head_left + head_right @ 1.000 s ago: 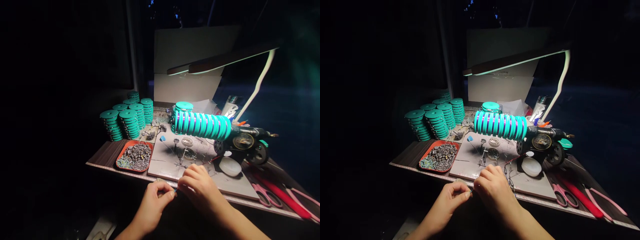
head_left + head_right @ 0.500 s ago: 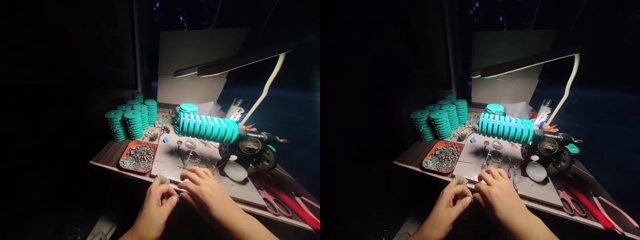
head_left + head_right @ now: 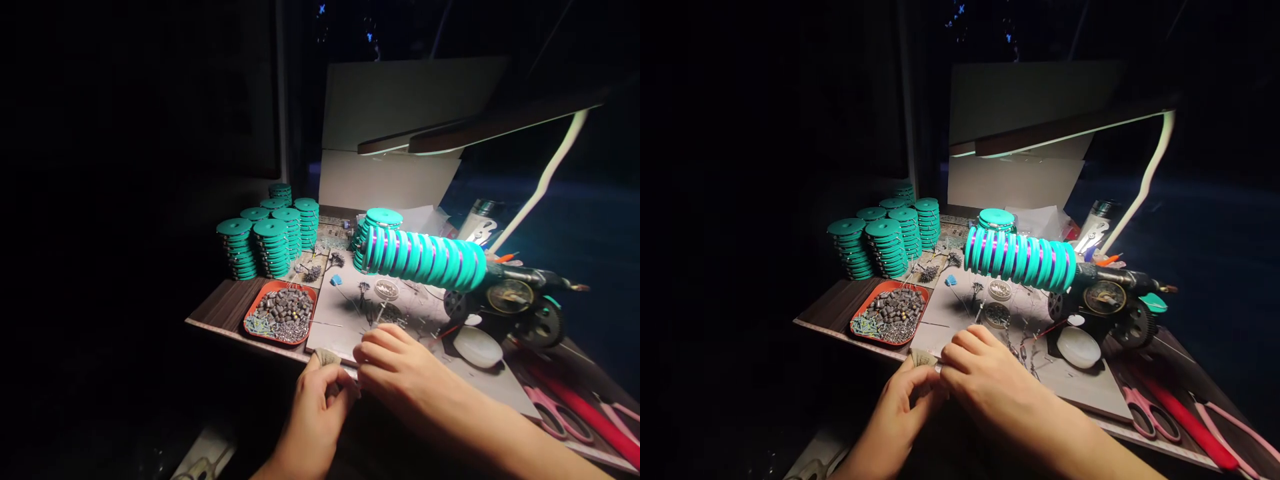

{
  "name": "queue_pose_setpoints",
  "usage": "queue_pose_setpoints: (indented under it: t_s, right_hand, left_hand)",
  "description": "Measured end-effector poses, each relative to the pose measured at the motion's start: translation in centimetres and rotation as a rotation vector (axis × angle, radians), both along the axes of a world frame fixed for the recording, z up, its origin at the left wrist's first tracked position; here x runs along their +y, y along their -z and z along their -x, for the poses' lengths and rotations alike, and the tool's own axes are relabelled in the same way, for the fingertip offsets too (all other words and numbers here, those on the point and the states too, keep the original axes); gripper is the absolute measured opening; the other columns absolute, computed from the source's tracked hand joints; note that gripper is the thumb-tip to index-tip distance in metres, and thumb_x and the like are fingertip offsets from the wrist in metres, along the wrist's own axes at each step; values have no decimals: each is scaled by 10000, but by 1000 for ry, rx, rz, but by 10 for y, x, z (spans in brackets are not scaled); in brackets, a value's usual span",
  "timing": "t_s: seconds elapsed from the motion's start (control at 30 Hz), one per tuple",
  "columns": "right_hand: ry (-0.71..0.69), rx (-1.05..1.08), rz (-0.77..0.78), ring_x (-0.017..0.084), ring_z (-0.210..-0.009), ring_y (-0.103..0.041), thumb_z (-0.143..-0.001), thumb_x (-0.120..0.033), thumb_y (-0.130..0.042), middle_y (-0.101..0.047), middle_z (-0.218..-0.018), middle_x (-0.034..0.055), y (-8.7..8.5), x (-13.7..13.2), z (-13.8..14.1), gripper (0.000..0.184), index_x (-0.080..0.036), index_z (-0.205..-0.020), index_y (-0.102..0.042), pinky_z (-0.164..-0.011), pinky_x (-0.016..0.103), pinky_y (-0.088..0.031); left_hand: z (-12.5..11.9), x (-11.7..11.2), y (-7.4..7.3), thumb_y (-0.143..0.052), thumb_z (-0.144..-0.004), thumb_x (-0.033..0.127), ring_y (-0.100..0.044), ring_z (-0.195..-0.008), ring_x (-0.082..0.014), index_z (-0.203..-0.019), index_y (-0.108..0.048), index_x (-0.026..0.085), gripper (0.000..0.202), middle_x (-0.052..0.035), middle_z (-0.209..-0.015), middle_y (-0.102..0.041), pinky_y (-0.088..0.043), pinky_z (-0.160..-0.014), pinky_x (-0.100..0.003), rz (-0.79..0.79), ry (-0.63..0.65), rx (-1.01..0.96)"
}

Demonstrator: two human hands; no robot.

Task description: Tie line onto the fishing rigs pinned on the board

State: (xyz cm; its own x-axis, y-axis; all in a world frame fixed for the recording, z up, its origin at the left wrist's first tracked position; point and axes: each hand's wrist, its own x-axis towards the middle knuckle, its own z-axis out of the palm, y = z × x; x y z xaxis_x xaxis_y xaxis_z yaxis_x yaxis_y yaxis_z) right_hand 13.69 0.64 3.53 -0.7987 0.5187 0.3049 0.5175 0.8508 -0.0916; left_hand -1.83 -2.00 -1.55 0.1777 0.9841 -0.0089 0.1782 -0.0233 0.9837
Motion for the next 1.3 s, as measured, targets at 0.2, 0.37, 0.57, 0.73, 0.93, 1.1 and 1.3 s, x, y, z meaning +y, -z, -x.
queue_pose_setpoints:
  t_s: [0.2, 0.37, 0.57, 0.73, 0.93, 1.1, 1.3]
  right_hand:
    - [121, -130, 134, 131, -631, -422, -843, -162, -518, -533, -671, -19, -7, 5, -7, 218, -182, -626, -530, -624, 282, -331]
    - [256, 20, 39, 187, -787, -459, -805, -206, -581, -561, -869, 40, 9, -1, -11, 99, -223, -722, -631, -682, 321, -348]
    - [223, 101, 132, 168, -772, -459, -800, -202, -593, -556, -828, 22, 12, -4, -7, 114, -207, -686, -595, -678, 294, -378]
    - [51, 117, 55, 160, -761, -464, -855, -120, -461, -565, -798, 36, 7, 1, 0, 189, -169, -692, -543, -709, 293, -381]
    - [44, 17, 140, 122, -549, -439, -839, -122, -473, -553, -614, -13, 7, 10, 6, 181, -173, -669, -507, -568, 224, -375]
    - [101, 101, 78, 124, -519, -440, -854, -87, -365, -555, -593, -1, 18, 6, 0, 233, -172, -683, -498, -545, 240, -342]
    - [104, 155, 12, 123, -503, -403, -909, -147, -278, -528, -564, 0, 27, -2, -3, 325, -167, -663, -489, -537, 252, -312]
  left_hand:
    - [-1, -2, -2, -513, -756, 279, -484, -739, -190, -631, -543, 165, 172, -39, -779, -481, -376, -654, -284, 20, -7, 24]
    - [-2, -7, -1, -491, -772, 277, -480, -701, -186, -663, -554, 165, 168, -39, -775, -454, -368, -595, -277, -42, -31, 120]
    - [-3, -8, -1, -495, -777, 275, -501, -706, -192, -660, -569, 166, 177, -47, -773, -475, -387, -591, -277, -77, -53, 127]
    - [-5, -6, -1, -487, -786, 291, -508, -715, -197, -682, -594, 160, 199, -55, -764, -491, -418, -628, -287, -81, -69, 34]
    - [-6, -6, 3, -496, -784, 277, -524, -745, -214, -734, -613, 159, 173, -71, -804, -497, -427, -648, -303, -133, -143, 64]
    - [-6, -6, 0, -467, -803, 300, -517, -719, -207, -705, -595, 160, 214, -62, -779, -488, -401, -622, -302, -112, -105, 113]
    - [-2, -2, 2, -485, -780, 293, -471, -706, -188, -686, -544, 164, 171, -35, -753, -464, -379, -649, -298, -31, -24, 65]
